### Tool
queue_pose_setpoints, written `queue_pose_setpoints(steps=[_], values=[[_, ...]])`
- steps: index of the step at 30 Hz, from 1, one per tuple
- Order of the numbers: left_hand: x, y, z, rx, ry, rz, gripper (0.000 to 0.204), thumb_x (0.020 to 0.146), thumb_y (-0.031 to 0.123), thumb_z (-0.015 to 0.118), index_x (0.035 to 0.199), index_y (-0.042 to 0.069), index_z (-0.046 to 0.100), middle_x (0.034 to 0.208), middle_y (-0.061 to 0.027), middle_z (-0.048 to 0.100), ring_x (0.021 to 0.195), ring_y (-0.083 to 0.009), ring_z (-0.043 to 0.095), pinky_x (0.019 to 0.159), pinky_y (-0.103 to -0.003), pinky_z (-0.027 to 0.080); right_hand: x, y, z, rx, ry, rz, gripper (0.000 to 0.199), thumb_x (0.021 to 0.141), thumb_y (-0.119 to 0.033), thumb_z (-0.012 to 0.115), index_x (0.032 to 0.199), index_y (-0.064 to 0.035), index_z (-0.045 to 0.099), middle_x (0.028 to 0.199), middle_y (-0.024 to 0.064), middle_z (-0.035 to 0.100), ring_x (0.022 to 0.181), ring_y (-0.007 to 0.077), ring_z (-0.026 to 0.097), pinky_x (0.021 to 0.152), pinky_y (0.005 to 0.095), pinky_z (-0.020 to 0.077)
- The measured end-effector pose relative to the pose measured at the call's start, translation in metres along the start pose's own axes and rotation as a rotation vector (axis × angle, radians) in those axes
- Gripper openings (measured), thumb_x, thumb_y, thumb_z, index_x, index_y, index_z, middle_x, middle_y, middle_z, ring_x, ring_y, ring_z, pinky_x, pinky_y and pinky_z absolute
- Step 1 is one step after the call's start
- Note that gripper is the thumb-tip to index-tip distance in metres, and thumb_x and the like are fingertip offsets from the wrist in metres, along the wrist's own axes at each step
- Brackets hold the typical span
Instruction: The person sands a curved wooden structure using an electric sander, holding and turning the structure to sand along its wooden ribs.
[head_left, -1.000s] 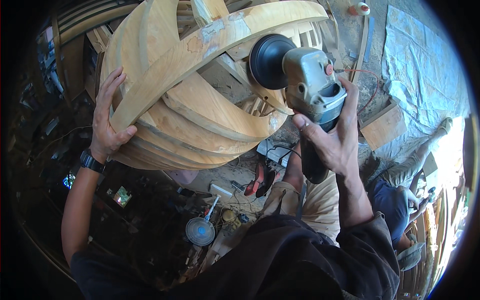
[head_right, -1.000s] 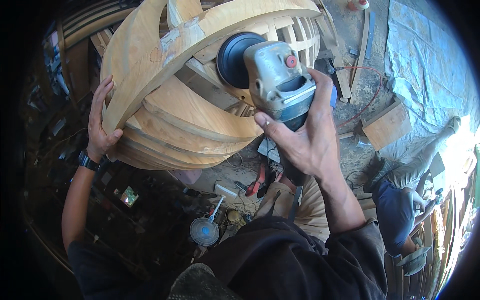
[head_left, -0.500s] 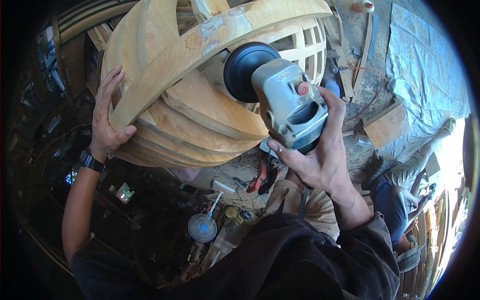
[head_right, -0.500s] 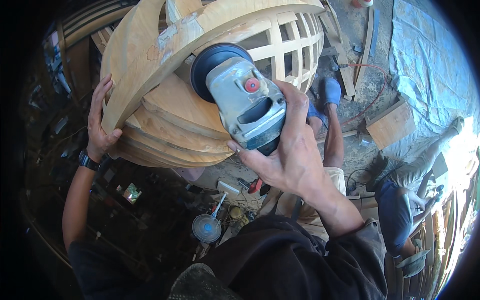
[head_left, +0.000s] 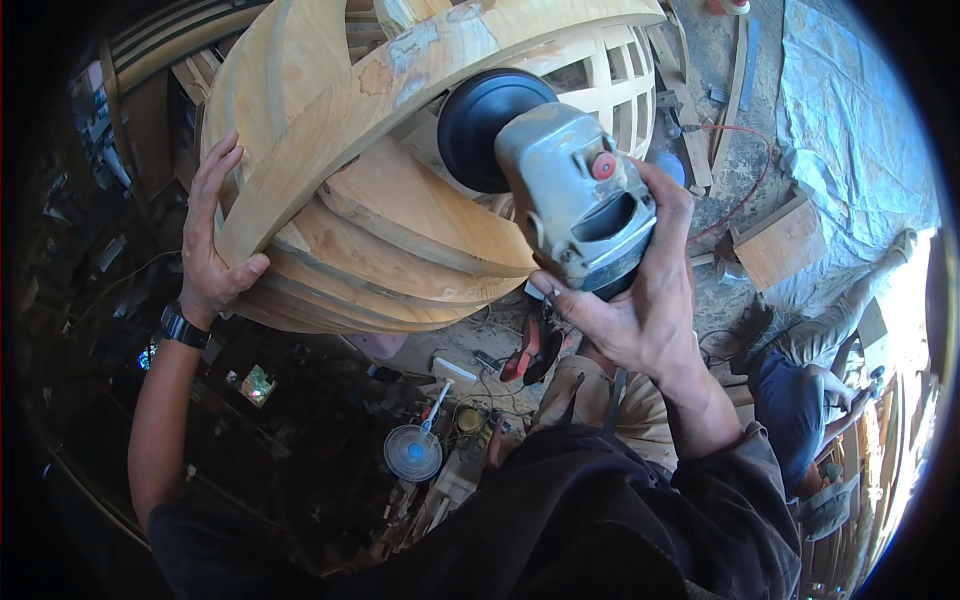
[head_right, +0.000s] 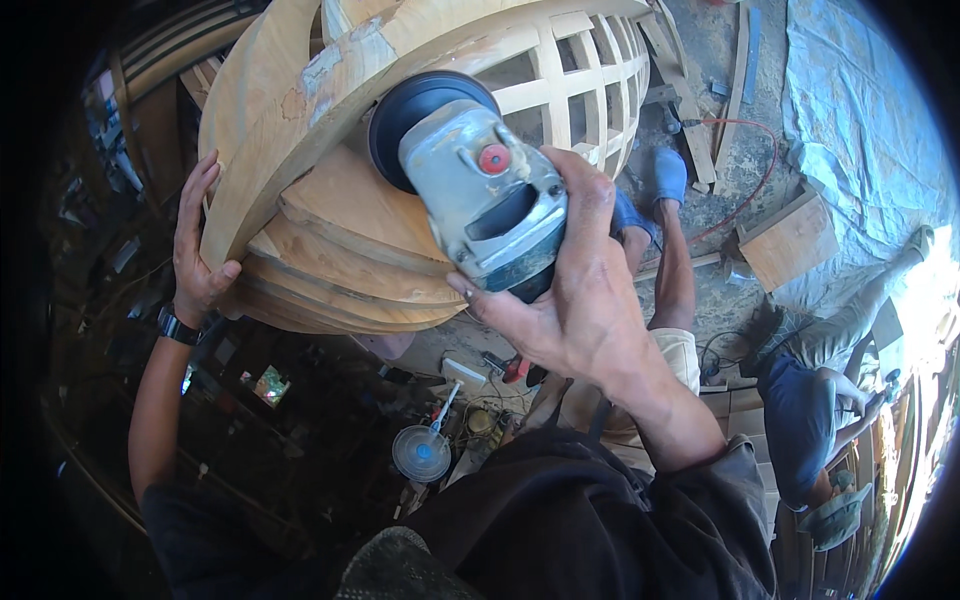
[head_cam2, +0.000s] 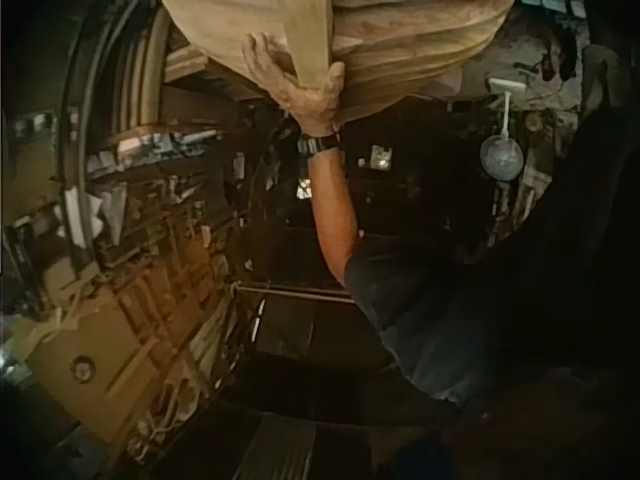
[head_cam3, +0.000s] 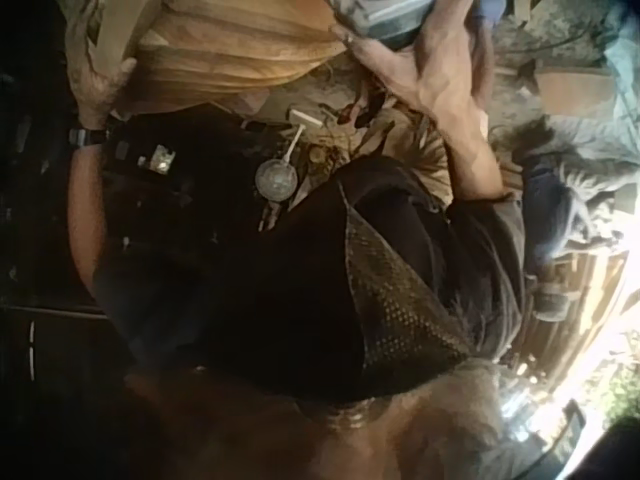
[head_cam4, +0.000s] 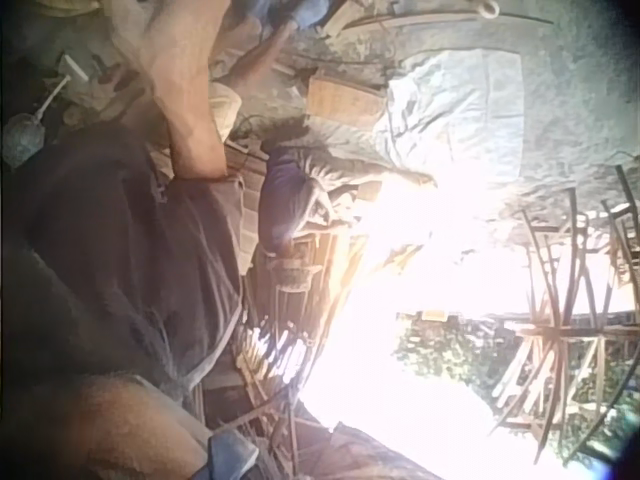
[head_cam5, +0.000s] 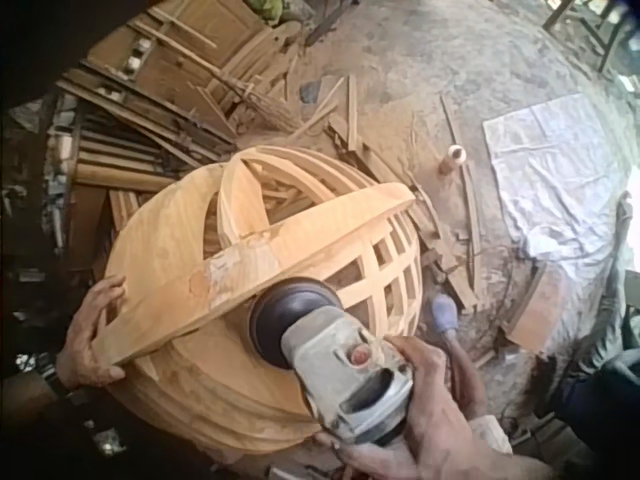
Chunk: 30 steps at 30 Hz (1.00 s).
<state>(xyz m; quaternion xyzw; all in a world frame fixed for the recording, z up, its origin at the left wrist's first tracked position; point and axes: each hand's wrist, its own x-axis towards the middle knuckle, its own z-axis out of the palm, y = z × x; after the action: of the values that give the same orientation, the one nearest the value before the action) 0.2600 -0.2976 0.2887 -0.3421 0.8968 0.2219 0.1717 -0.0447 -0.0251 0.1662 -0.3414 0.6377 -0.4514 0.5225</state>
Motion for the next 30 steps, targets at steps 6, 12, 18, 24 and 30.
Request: queue_pose_setpoints(steps=[6, 12, 18, 24, 30], values=[[-0.003, 0.002, -0.002, 0.015, 0.004, -0.002, 0.107, 0.071, 0.076, 0.063, 0.148, 0.005, 0.043, 0.153, -0.0219, 0.040, 0.142, -0.0383, 0.039, 0.117, -0.051, 0.029, 0.013, 0.018, -0.018, 0.097, 0.138, 0.117, 0.095, 0.074, -0.028, 0.086, 0.138, 0.0052, 0.025, 0.113, 0.0274, 0.059, 0.105, 0.0334, 0.065, 0.091, 0.0431, 0.0524], [0.001, 0.002, 0.003, -0.014, -0.005, -0.001, 0.105, 0.073, 0.075, 0.063, 0.149, 0.006, 0.043, 0.154, -0.0218, 0.039, 0.142, -0.0380, 0.039, 0.116, -0.051, 0.030, 0.008, 0.022, -0.013, -0.006, 0.075, -0.008, 0.096, 0.072, -0.031, 0.087, 0.138, 0.0058, 0.029, 0.120, 0.0270, 0.053, 0.108, 0.0356, 0.063, 0.094, 0.0424, 0.0510], [0.001, 0.006, -0.002, 0.003, -0.009, -0.006, 0.105, 0.073, 0.076, 0.062, 0.148, 0.006, 0.043, 0.154, -0.0222, 0.039, 0.142, -0.0379, 0.038, 0.116, -0.051, 0.030, 0.022, 0.049, -0.038, 0.113, 0.166, 0.106, 0.090, 0.074, -0.035, 0.087, 0.133, 0.0058, 0.033, 0.112, 0.0260, 0.060, 0.108, 0.0340, 0.062, 0.096, 0.0420, 0.0487], [0.001, 0.005, 0.001, -0.012, -0.017, -0.018, 0.105, 0.073, 0.077, 0.062, 0.148, 0.005, 0.044, 0.154, -0.0220, 0.038, 0.142, -0.0382, 0.039, 0.116, -0.051, 0.031, 0.014, 0.036, -0.031, -0.023, 0.062, -0.027, 0.090, 0.074, -0.034, 0.087, 0.133, 0.0046, 0.032, 0.117, 0.0285, 0.059, 0.108, 0.0348, 0.063, 0.095, 0.0421, 0.0494], [0.002, 0.009, -0.001, -0.007, -0.007, -0.031, 0.106, 0.072, 0.077, 0.062, 0.148, 0.005, 0.044, 0.154, -0.0216, 0.038, 0.142, -0.0383, 0.039, 0.116, -0.051, 0.031, 0.031, 0.063, -0.050, 0.124, 0.188, 0.150, 0.084, 0.077, -0.038, 0.085, 0.129, 0.0066, 0.035, 0.108, 0.0227, 0.064, 0.100, 0.0284, 0.065, 0.091, 0.0401, 0.0522]])
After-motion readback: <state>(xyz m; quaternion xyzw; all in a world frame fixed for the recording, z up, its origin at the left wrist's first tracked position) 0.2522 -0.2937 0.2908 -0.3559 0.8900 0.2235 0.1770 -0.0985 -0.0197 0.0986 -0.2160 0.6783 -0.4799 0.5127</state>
